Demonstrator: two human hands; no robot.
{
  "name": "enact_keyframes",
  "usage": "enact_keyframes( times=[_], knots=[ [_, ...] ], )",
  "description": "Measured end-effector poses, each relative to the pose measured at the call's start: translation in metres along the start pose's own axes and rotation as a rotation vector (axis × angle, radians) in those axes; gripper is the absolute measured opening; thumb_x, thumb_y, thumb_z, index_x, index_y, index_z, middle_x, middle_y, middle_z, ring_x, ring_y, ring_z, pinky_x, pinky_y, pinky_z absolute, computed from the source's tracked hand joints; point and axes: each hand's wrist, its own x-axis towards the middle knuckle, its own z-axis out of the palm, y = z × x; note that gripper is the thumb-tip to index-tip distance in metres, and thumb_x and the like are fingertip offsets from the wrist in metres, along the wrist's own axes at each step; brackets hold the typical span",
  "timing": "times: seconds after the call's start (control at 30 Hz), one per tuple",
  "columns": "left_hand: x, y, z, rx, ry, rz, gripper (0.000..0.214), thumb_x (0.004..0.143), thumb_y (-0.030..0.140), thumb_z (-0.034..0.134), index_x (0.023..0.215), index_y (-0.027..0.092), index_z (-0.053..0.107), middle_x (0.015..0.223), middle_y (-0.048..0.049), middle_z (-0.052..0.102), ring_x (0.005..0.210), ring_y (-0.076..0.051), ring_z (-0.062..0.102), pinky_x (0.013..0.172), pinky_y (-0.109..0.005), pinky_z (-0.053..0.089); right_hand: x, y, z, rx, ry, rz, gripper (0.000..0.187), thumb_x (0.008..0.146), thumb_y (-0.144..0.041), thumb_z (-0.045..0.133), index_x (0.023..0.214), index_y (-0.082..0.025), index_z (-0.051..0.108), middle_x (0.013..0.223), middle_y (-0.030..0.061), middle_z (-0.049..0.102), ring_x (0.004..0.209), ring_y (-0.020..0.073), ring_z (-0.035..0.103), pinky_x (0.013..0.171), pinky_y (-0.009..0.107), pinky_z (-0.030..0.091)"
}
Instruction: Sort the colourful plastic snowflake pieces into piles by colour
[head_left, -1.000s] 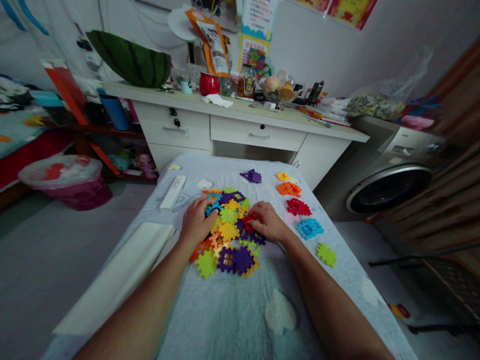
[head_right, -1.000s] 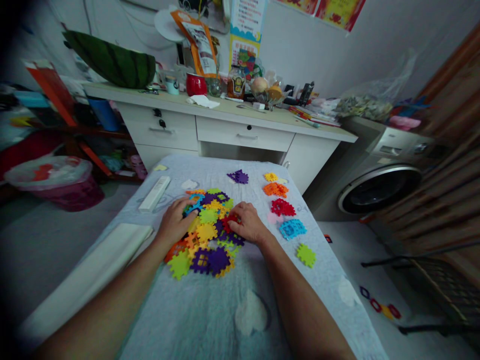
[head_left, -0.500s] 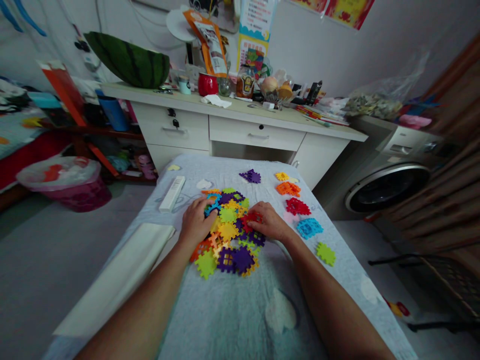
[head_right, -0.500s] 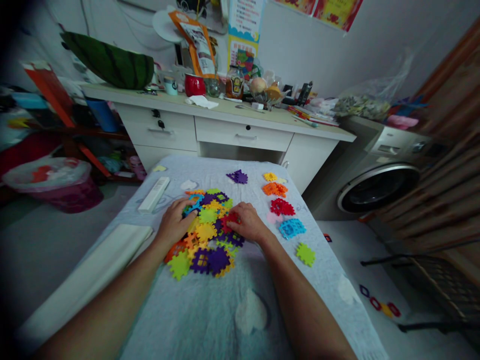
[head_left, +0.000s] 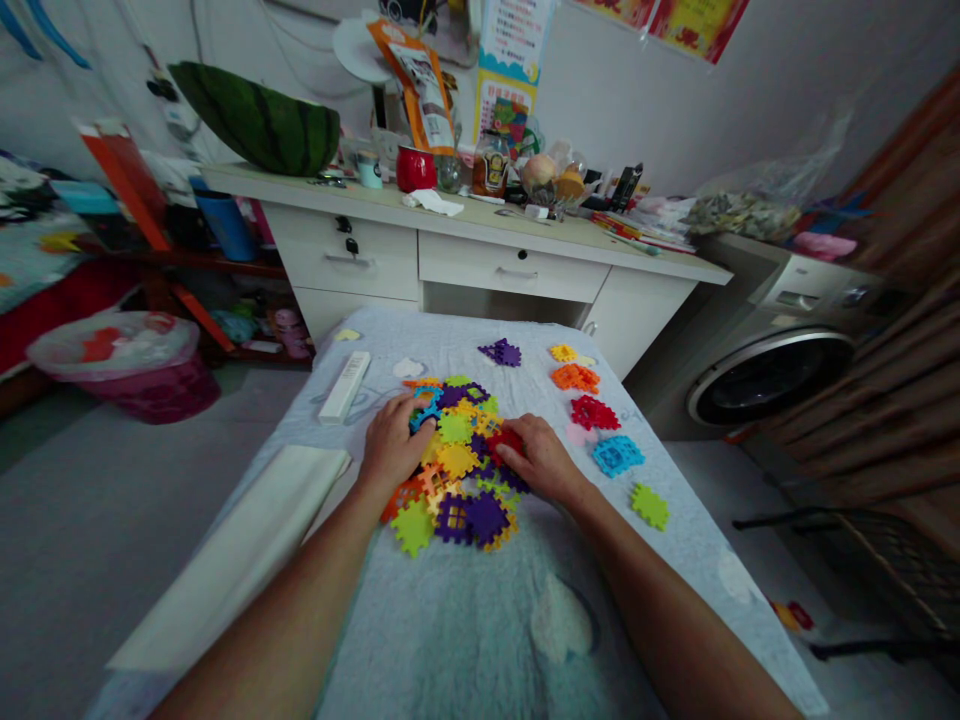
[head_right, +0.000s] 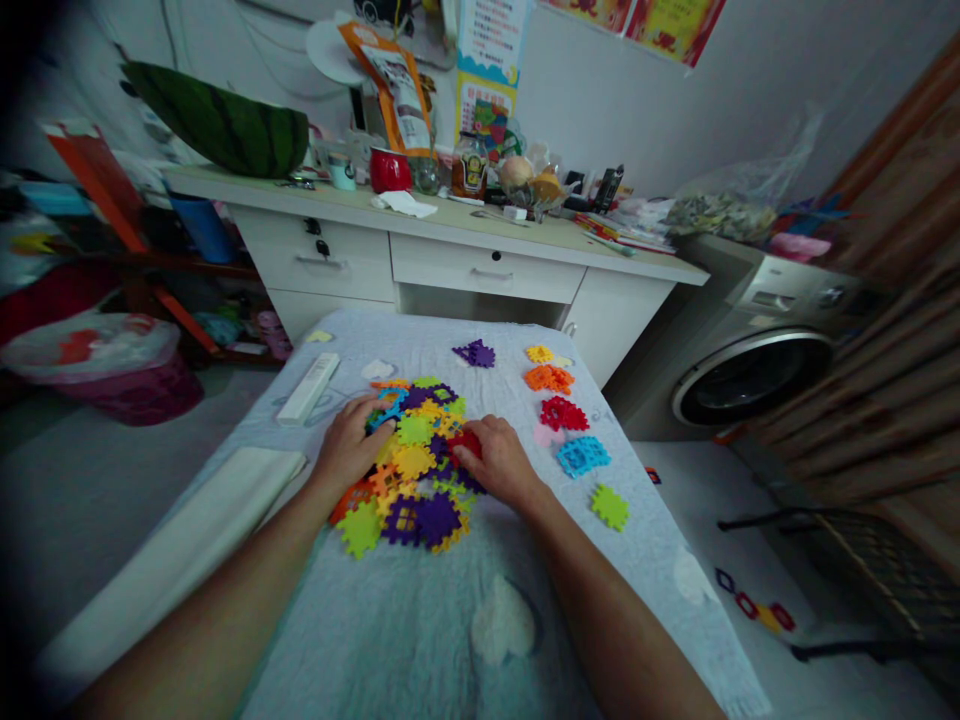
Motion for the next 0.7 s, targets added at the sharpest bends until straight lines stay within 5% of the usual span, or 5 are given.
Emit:
enact_keyframes(
  times=[0.23, 0.7],
  knots=[
    [-0.0004, -0.0006, 0.0009, -0.004, -0.004, -0.009, 0.028, 0.083, 0.036, 0.053, 0.107, 0.024, 0.063, 0.123, -0.0075, 0.06, 0.118, -0.027, 0.056, 0.105, -0.045, 0.042, -0.0056, -0.0032, -0.0031, -0.018, -0.033, -0.034, 0.04, 0.08, -0.027, 0.063, 0.118, -0.018, 0.062, 0.104, 0.0088, 0.06, 0.096, 0.0238, 0.052, 0.087, 0.036, 0.039],
    [0.0013, -0.0068, 0.0034, 0.0, -0.004, 0.027, 0.028, 0.084, 0.037, 0.053, 0.106, 0.023, 0.063, 0.121, -0.0076, 0.061, 0.117, -0.026, 0.056, 0.105, -0.043, 0.042, -0.0081, 0.0003, -0.0019, -0.027, -0.019, -0.092, 0.052, 0.076, -0.037, 0.073, 0.123, -0.018, 0.061, 0.114, 0.0107, 0.057, 0.103, 0.0252, 0.05, 0.094, 0.041, 0.04]
  ],
)
